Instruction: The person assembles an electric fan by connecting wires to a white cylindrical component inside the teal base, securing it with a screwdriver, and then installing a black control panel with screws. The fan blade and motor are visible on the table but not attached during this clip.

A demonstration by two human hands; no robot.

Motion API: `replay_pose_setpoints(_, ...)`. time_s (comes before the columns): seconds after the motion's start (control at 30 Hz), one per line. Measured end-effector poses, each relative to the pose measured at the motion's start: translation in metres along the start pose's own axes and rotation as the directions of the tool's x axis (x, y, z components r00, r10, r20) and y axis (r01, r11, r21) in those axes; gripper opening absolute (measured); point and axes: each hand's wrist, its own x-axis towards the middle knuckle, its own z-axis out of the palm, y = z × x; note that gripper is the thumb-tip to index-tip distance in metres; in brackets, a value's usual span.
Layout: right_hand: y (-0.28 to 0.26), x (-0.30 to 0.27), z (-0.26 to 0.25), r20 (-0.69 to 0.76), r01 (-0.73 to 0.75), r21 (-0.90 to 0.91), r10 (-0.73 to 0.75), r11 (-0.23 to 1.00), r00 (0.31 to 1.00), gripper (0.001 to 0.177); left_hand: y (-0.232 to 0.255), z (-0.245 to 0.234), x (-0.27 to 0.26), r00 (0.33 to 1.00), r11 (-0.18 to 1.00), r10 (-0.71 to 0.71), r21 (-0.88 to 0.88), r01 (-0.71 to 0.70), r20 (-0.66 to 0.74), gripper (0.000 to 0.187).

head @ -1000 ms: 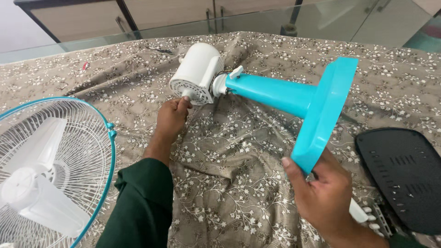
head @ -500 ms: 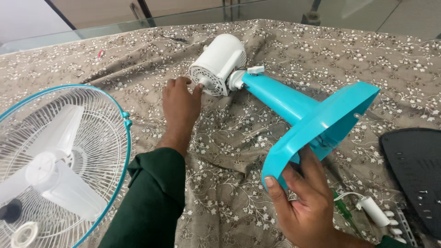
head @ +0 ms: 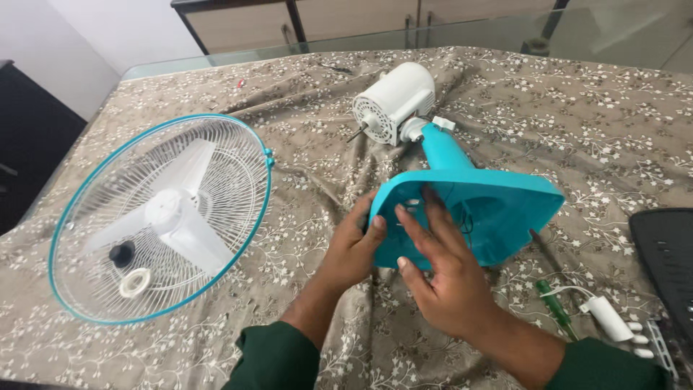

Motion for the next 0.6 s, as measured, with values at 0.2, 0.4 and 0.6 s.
replay_pose_setpoints(0.2,-0.006,-0.022,0.003,0.440,-0.047,0.001,0.042,0.999,0.897,0.055,-0.026,0.018,-0.026,0.908,0.995,-0.062,0.046,0.089,-0.414,0.022)
replay_pose_setpoints(0.4,0.001,-0.059,-0.022,0.741,-0.166,-0.130,0.207,0.977,0.639,0.048,-0.004,0.033,-0.033,0.871,0.979,-0.034,0.157,0.127,-0.489,0.025)
replay_pose_setpoints(0.6,0.023,-0.099,-0.069,0.706,-0.368,-0.109,0.333,0.923,0.625,0.050,0.027,0.067,-0.056,0.622,0.700,0.550,0.713,0.019,-0.557,0.038)
